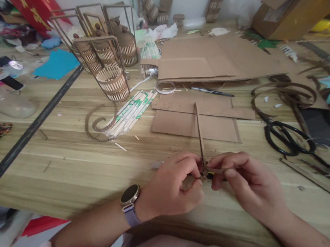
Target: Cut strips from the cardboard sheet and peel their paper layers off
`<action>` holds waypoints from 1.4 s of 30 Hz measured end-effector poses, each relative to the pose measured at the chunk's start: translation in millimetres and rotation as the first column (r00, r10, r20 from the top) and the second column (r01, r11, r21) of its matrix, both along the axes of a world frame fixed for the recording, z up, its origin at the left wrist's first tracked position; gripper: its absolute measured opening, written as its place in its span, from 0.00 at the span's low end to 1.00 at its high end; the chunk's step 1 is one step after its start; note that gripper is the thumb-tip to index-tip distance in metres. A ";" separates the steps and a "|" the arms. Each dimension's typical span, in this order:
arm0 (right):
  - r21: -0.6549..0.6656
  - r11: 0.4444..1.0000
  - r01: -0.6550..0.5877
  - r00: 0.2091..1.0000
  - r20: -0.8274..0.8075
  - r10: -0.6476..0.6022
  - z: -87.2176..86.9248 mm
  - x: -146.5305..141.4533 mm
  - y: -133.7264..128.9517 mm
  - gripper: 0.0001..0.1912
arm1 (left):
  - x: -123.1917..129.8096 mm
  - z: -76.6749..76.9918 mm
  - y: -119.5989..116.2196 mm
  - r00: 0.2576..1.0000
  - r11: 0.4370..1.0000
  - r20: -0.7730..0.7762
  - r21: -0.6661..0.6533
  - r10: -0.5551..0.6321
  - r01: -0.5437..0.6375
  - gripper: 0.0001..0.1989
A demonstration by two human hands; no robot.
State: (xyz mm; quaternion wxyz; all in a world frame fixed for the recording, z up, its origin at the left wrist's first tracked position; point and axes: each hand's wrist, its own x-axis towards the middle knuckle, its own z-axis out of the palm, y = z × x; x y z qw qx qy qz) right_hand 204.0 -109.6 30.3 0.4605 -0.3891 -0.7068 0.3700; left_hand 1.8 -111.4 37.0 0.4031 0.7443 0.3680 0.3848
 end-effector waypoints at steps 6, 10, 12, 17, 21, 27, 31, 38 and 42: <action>0.220 0.975 0.044 0.976 0.200 -0.089 -0.8 -0.6 -2.2 0.04 | 1.4 0.7 1.4 0.998 0.993 -0.056 -0.116 0.017 -0.023 0.07; 0.375 0.927 -0.004 0.944 0.307 -0.120 -2.9 -1.2 2.4 0.05 | 2.8 0.8 3.3 0.995 0.987 -0.094 -0.149 0.040 -0.054 0.08; 0.434 0.900 -0.031 0.919 0.367 -0.145 -4.5 -2.0 4.4 0.10 | 3.4 0.6 3.7 0.993 0.978 -0.101 -0.194 0.063 -0.082 0.09; 0.502 0.865 -0.016 0.899 0.386 -0.207 -4.2 -5.0 3.2 0.07 | 4.1 0.4 2.1 0.996 0.984 -0.069 -0.165 0.063 -0.073 0.09; 0.487 0.873 0.021 0.913 0.346 -0.215 1.7 -5.4 2.0 0.09 | 3.3 0.0 1.1 0.997 0.999 -0.081 -0.051 0.008 -0.012 0.10; 0.411 0.911 0.041 0.946 0.276 -0.167 4.8 -4.5 4.1 0.10 | 2.9 -0.9 -1.0 0.986 1.000 -0.166 0.028 0.000 0.004 0.09; 0.465 0.885 0.025 0.930 0.315 -0.191 3.2 -4.1 4.2 0.11 | 4.2 -1.4 -2.9 0.982 0.999 -0.185 -0.003 0.041 -0.043 0.07; 0.562 0.827 -0.021 0.894 0.381 -0.236 3.1 -3.1 2.8 0.09 | 4.0 0.5 -2.9 0.979 0.995 -0.202 -0.089 0.025 -0.043 0.07; 0.526 0.850 -0.010 0.905 0.367 -0.216 3.7 -3.2 3.9 0.10 | 2.3 0.3 -1.9 0.973 0.997 -0.229 -0.075 -0.017 0.000 0.07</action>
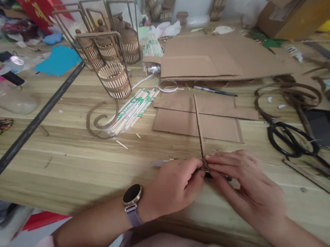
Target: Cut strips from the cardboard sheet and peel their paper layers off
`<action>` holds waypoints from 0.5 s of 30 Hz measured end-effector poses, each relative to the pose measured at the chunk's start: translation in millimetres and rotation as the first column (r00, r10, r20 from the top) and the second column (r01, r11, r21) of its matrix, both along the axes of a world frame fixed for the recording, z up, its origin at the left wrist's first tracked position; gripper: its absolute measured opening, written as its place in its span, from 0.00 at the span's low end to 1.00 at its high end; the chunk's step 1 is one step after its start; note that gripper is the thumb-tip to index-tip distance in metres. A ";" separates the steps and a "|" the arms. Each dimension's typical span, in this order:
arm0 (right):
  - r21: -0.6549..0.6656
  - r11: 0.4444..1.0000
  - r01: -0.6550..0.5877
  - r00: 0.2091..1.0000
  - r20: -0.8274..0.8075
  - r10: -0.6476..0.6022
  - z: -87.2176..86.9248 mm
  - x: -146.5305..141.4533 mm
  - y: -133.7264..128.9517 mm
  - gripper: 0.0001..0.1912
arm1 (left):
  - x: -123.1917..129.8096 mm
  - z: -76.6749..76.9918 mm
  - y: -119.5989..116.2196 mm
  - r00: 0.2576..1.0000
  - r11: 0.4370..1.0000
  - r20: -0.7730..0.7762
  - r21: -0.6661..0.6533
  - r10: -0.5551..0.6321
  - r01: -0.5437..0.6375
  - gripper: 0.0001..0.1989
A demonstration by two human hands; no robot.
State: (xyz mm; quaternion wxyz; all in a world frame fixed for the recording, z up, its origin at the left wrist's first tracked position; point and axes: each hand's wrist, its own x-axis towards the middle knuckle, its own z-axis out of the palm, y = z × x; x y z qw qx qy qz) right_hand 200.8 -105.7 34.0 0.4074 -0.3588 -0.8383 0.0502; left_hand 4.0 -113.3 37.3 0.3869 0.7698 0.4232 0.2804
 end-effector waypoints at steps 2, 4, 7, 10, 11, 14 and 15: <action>-0.039 0.999 0.002 1.000 -0.028 -0.003 0.3 0.3 0.4 0.10 | -0.6 -1.4 0.5 1.000 0.999 -0.010 0.035 -0.018 0.018 0.07; -0.074 0.997 0.001 0.999 -0.054 -0.005 0.4 0.9 0.5 0.09 | -1.0 -3.1 0.9 1.000 0.996 -0.012 0.082 -0.025 0.026 0.07; -0.134 0.991 -0.007 0.993 -0.116 -0.009 -0.2 1.9 0.8 0.08 | -1.1 -4.6 1.2 1.000 0.991 0.000 0.130 -0.031 0.031 0.08; -0.191 0.981 -0.013 0.986 -0.164 -0.019 -1.0 2.2 1.1 0.08 | -1.4 -3.3 1.7 0.999 0.993 -0.012 0.111 -0.031 0.032 0.09; -0.182 0.983 -0.018 0.987 -0.159 -0.012 -1.1 2.1 1.1 0.08 | -1.6 -2.4 2.1 0.999 0.995 -0.019 0.091 -0.029 0.031 0.08; -0.102 0.994 -0.040 0.994 -0.110 0.028 -1.0 1.2 0.9 0.11 | -2.4 0.1 3.5 1.000 1.000 -0.006 0.007 -0.009 0.009 0.12; -0.082 0.996 -0.042 0.995 -0.096 0.035 -0.9 1.0 0.7 0.12 | -2.5 0.6 3.9 1.000 1.000 0.002 -0.019 0.004 -0.004 0.14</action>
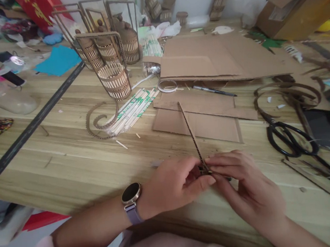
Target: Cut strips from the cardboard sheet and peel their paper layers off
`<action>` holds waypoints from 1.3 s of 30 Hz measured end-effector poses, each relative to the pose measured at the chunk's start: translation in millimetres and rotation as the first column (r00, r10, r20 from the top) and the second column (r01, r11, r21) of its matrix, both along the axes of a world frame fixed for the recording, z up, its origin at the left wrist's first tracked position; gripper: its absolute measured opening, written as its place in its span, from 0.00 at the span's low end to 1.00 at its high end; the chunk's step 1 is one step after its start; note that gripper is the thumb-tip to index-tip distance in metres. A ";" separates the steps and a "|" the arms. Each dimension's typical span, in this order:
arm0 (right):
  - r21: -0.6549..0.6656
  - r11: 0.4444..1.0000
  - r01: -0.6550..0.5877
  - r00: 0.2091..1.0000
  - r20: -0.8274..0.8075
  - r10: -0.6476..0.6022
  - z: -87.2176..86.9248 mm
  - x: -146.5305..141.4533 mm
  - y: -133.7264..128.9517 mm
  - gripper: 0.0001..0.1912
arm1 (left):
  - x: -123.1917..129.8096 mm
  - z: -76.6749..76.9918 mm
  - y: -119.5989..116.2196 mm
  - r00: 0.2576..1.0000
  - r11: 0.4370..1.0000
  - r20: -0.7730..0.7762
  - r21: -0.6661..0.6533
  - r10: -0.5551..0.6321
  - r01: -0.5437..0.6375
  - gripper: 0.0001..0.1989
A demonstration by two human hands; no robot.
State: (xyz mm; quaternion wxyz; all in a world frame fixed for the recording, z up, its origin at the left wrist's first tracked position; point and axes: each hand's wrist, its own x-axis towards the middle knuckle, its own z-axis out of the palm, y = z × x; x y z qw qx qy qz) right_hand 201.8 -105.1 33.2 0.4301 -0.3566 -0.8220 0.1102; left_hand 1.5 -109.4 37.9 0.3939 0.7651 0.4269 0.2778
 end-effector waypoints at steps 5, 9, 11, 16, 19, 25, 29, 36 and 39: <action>0.074 0.997 0.021 0.997 0.068 -0.026 -0.2 -0.3 -0.9 0.10 | 1.3 0.0 -0.2 1.000 1.000 0.000 -0.002 0.025 -0.025 0.12; 0.091 0.996 0.011 0.992 0.122 -0.022 0.2 -0.4 -2.4 0.14 | 3.6 0.6 -2.3 0.998 0.998 -0.031 0.012 0.060 -0.060 0.11; 0.083 0.997 0.004 0.991 0.135 -0.015 0.6 -0.8 -3.3 0.15 | 4.0 1.0 -3.1 0.996 0.997 -0.037 0.005 0.081 -0.081 0.10; 0.043 0.999 0.008 0.994 0.109 -0.013 0.6 -2.0 -4.3 0.13 | 4.1 0.8 -3.6 0.996 0.995 0.003 -0.042 0.093 -0.093 0.11; -0.019 1.000 0.014 0.998 0.068 -0.013 -0.3 -1.8 -4.5 0.10 | 4.0 0.5 -3.5 0.995 0.995 0.011 -0.022 0.099 -0.099 0.11; -0.087 0.996 0.008 1.000 -0.008 -0.009 -3.2 0.5 -4.1 0.07 | 2.3 2.0 -2.2 0.998 0.998 0.039 -0.027 0.059 -0.058 0.11; -0.018 1.000 0.019 1.000 0.012 -0.018 -2.7 -1.4 -3.2 0.10 | 2.4 3.4 -1.0 0.995 0.993 0.078 -0.108 0.059 -0.050 0.11; 0.063 0.997 0.034 0.993 0.109 -0.041 -5.2 -4.2 -6.9 0.09 | 4.5 1.6 -0.8 0.991 0.990 0.070 -0.092 0.111 -0.104 0.09; 0.079 0.997 0.013 0.991 0.130 -0.023 -8.0 -3.7 -7.6 0.08 | 4.8 2.3 -1.0 0.989 0.982 0.076 -0.155 0.123 -0.110 0.10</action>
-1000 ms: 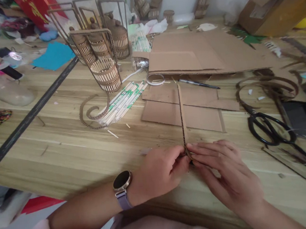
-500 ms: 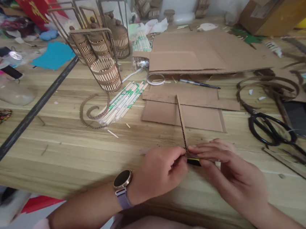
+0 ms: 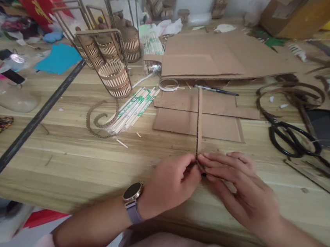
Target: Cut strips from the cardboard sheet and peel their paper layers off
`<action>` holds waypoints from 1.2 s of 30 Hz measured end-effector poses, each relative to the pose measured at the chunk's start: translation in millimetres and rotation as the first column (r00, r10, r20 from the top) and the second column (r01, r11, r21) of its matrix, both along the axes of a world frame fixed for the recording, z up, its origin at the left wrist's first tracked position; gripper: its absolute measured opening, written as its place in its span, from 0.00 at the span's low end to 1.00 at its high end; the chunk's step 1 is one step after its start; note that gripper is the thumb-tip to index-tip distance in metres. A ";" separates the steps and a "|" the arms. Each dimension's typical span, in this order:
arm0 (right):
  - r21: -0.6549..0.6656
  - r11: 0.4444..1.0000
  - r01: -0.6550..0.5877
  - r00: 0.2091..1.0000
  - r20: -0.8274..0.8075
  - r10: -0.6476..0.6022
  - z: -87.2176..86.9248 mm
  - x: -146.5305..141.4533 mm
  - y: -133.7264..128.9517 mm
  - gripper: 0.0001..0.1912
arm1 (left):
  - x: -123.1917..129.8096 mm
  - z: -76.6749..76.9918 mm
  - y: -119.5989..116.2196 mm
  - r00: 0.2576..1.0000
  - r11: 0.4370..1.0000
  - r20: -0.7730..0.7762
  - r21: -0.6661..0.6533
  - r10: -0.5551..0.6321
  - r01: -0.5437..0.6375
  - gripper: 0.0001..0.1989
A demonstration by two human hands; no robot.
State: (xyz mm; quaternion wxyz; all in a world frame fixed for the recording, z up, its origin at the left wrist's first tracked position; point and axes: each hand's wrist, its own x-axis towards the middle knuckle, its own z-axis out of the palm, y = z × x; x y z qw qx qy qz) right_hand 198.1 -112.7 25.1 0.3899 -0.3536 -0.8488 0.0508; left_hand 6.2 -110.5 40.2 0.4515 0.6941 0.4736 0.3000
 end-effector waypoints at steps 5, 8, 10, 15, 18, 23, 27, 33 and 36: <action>-0.063 0.998 -0.010 0.999 -0.044 0.007 -0.6 0.7 1.4 0.06 | -0.3 0.6 -0.9 1.000 0.999 -0.011 -0.035 0.008 -0.009 0.09; -0.112 0.994 -0.001 0.995 -0.098 -0.010 0.1 1.6 1.2 0.06 | -0.5 -0.7 -1.0 0.999 1.000 -0.032 0.012 0.009 -0.009 0.10; -0.151 0.988 0.024 0.991 -0.126 -0.043 0.1 2.0 0.6 0.05 | -0.6 -1.4 -0.5 0.999 0.999 -0.035 0.040 0.002 -0.001 0.10; -0.146 0.989 0.008 0.988 -0.151 -0.030 -1.4 2.3 1.2 0.05 | -1.2 -0.6 1.4 0.999 0.999 0.016 -0.024 -0.034 0.035 0.12; -0.115 0.993 -0.028 0.988 -0.153 0.010 -2.5 2.4 3.1 0.06 | -1.9 -0.3 1.7 0.998 0.997 0.017 -0.040 -0.060 0.060 0.13; -0.049 0.998 0.028 0.997 -0.072 -0.032 -4.1 1.6 4.5 0.06 | -1.8 -0.9 1.5 0.997 0.994 0.022 -0.072 -0.081 0.082 0.13; 0.004 0.999 0.040 0.999 -0.001 -0.040 -1.9 -0.1 2.8 0.05 | 0.0 -0.2 1.0 0.998 0.996 0.006 -0.072 -0.059 0.059 0.11; 0.006 1.000 0.022 1.000 0.013 -0.022 -0.3 -1.3 0.2 0.07 | 0.9 -1.2 0.1 1.000 0.998 0.005 -0.063 -0.013 0.013 0.09; -0.034 0.999 0.032 0.999 -0.016 -0.033 -1.1 -0.4 0.0 0.06 | -0.1 -2.5 -0.4 1.000 0.998 0.025 -0.059 -0.018 0.020 0.09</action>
